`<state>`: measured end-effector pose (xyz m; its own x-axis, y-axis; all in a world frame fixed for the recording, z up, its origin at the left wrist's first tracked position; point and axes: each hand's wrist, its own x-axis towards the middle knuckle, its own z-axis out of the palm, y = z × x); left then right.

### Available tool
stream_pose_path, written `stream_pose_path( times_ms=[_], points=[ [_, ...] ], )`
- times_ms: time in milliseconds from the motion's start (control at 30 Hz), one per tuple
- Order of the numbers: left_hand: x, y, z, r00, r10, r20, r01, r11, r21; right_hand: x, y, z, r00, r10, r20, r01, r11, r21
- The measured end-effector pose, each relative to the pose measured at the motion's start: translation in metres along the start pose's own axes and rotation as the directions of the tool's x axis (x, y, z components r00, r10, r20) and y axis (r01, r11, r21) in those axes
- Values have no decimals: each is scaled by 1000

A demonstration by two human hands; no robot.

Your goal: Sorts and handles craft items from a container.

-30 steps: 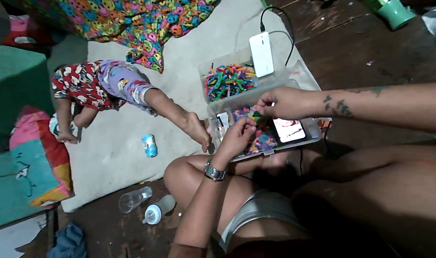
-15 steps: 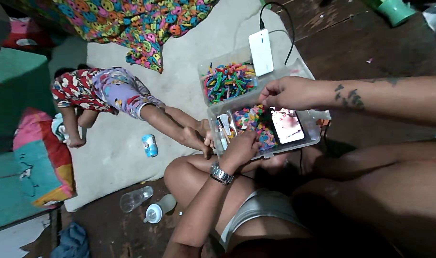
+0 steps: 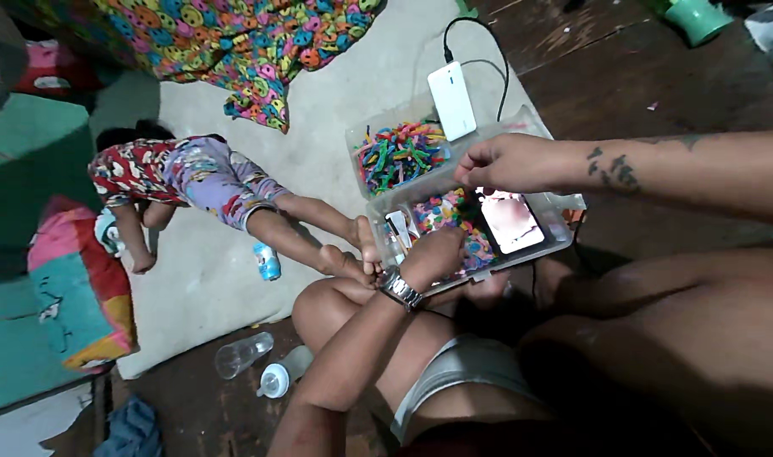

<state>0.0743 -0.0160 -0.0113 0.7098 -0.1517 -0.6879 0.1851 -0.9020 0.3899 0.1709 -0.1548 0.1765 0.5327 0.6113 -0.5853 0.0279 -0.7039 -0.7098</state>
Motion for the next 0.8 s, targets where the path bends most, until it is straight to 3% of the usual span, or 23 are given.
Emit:
stream_pose_path(
  times_ms=[67,200,333,500,600,800],
  points=[
    [14,-4,-3,996,-47,-79,49,999,19,-1,-3,0,1000,25,4,-25,1000,-1],
    [36,-8,-2,979,-117,-168,134,987,93,26,20,3,997,-59,57,61,998,-27],
    [55,-19,12,994,-89,-61,98,980,173,38,29,4,995,-62,76,64,998,-20],
    [52,-19,15,997,-63,-39,69,978,199,70,52,5,991,-84,102,87,996,-25],
    [31,-9,-3,993,-78,-84,86,992,95,36,29,3,993,-59,99,63,997,-37],
    [-9,-15,-17,941,-97,-323,0,958,-288,4,5,0,995,24,100,-17,997,-70]
  ],
)
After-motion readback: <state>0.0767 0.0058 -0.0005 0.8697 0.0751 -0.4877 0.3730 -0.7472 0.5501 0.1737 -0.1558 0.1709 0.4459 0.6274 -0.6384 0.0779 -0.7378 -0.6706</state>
